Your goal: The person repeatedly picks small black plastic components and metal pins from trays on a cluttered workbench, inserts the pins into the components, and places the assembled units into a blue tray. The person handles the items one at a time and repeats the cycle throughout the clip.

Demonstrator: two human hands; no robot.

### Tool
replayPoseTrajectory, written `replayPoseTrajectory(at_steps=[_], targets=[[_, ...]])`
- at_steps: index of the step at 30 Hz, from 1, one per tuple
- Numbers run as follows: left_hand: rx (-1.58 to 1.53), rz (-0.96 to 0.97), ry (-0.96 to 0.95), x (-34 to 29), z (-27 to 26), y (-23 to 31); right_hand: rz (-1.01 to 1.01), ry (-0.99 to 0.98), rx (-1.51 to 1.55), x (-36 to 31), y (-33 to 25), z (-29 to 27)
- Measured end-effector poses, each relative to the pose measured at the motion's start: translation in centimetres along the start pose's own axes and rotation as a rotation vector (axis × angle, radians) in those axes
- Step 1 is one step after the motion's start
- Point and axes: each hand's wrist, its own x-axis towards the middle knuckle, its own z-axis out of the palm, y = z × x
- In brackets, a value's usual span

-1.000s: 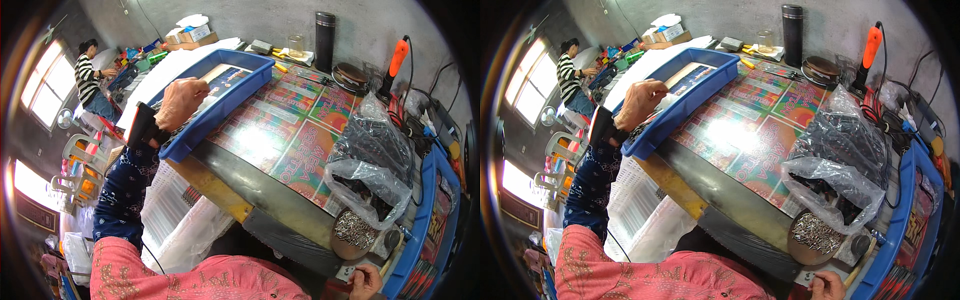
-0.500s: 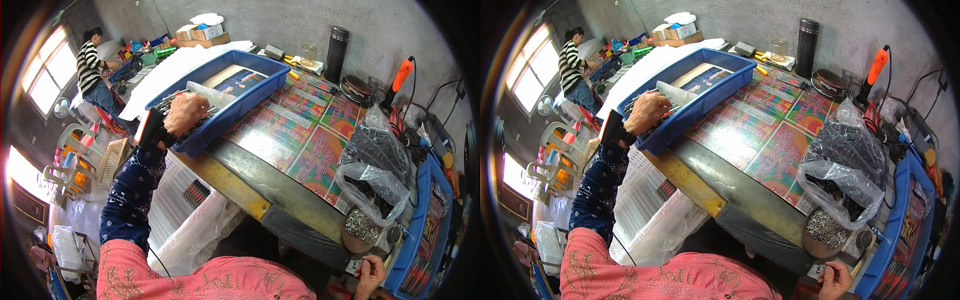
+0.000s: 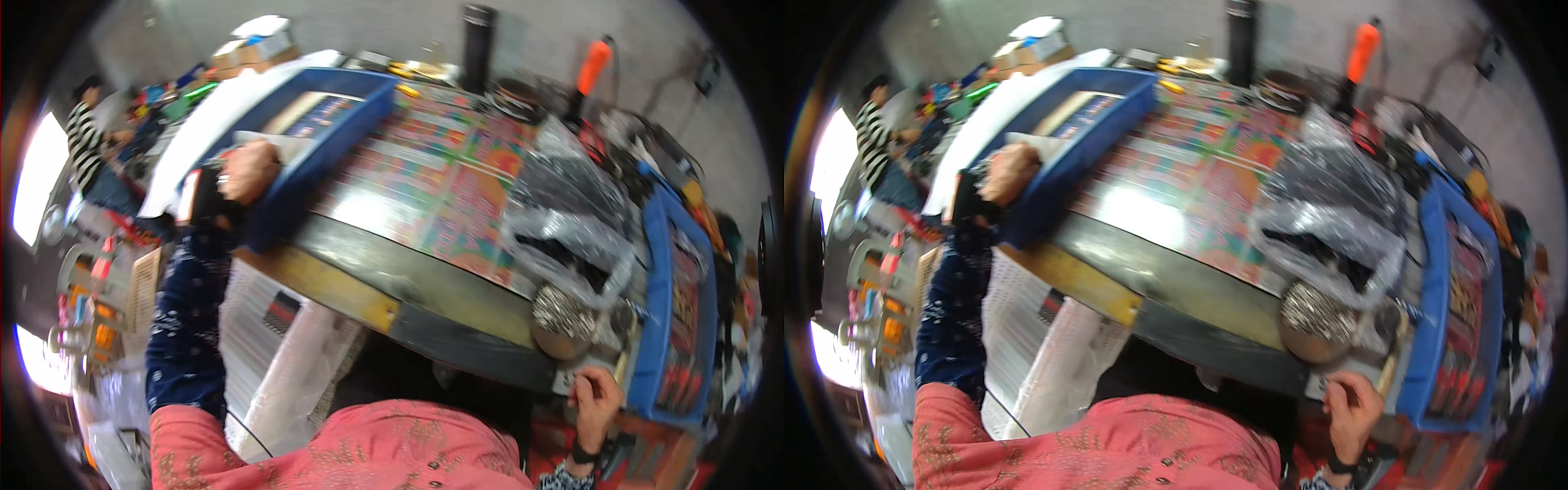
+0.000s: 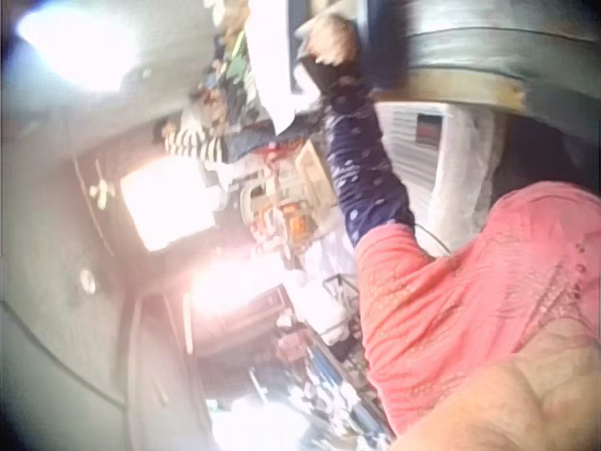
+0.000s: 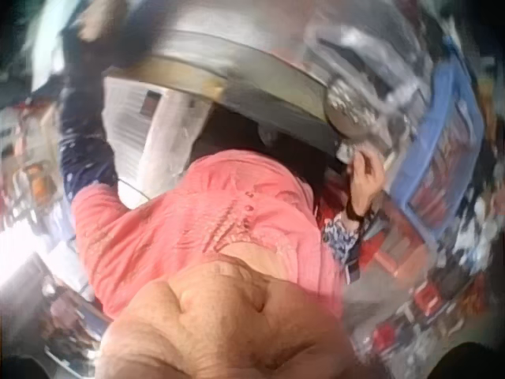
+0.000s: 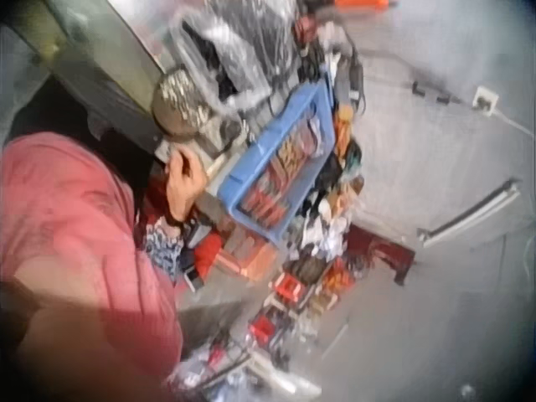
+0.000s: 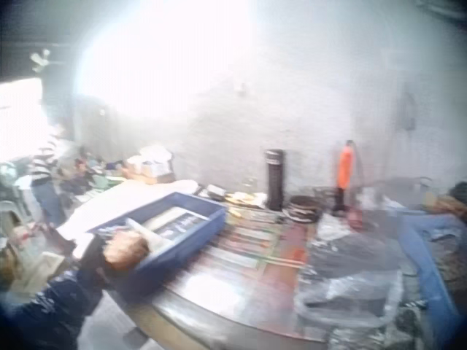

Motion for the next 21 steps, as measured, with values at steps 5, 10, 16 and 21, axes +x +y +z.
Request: replayPoseTrajectory(at_steps=[5,10,16,21], targets=[[-0.175,0.186,0.302,-0.1,2.4,-3.2,-0.03,-0.021,-0.078,-1.1,-1.2,-1.2],[-0.246,0.234,0.285,0.3,3.1,-5.1,-0.259,0.058,-0.269,-1.5,-3.5,-3.7],[-0.268,0.162,0.393,-0.1,2.4,-5.4,-0.439,0.29,-0.605,-1.3,-5.9,-8.2],[-0.446,0.087,0.603,-2.0,0.2,-3.1,-0.422,0.392,-0.782,2.0,-4.3,-12.8]])
